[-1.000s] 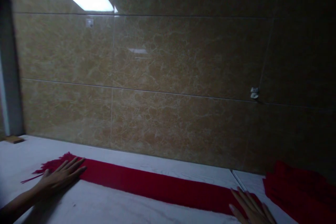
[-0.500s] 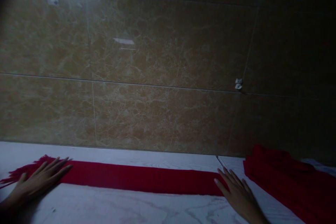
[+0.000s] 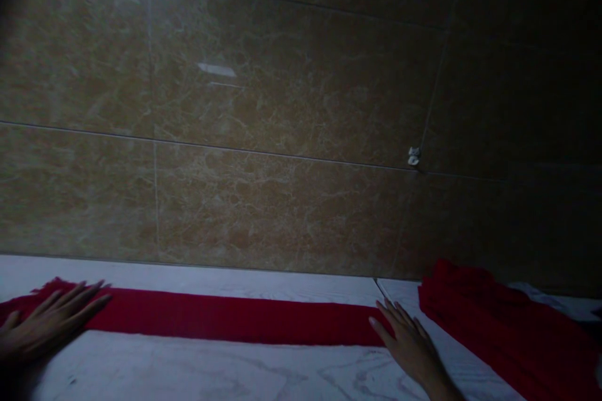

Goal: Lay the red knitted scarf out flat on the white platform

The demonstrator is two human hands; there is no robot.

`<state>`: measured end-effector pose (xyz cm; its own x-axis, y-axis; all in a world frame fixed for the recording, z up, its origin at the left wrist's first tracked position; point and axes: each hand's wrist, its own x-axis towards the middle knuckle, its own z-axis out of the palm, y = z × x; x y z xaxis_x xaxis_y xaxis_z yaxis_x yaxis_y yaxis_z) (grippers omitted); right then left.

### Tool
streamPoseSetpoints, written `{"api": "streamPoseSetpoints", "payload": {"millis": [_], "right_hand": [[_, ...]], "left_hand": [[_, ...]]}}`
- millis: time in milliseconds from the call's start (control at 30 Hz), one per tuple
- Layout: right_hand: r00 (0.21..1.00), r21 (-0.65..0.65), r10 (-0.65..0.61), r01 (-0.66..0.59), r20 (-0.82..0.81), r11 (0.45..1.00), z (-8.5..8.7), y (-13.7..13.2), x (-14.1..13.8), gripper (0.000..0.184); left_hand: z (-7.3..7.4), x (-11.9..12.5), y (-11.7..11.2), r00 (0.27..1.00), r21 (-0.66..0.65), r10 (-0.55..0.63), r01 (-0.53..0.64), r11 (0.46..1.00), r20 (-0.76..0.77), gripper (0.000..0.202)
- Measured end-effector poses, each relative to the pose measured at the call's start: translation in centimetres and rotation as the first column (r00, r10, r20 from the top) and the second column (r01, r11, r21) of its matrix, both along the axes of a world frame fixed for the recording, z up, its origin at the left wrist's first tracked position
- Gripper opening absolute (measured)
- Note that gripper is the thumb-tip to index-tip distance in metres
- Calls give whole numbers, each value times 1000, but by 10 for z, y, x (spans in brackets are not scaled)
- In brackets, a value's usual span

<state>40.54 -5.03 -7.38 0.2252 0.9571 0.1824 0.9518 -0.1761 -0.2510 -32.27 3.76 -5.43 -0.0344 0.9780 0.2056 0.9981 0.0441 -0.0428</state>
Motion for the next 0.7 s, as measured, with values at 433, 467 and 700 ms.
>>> {"api": "streamPoseSetpoints", "payload": {"millis": [433, 467, 700], "right_hand": [[951, 199, 63, -2, -302, 980, -17, 13, 23, 66], [941, 212, 65, 7, -331, 977, -16, 13, 23, 66], [794, 413, 38, 273, -606, 869, 0, 2, 37, 61]], "left_hand": [[23, 31, -26, 977, -101, 70, -92, 991, -199, 52], [25, 32, -26, 977, -98, 63, -84, 992, -203, 52], [32, 35, -28, 986, -91, 23, -39, 995, -165, 52]]}}
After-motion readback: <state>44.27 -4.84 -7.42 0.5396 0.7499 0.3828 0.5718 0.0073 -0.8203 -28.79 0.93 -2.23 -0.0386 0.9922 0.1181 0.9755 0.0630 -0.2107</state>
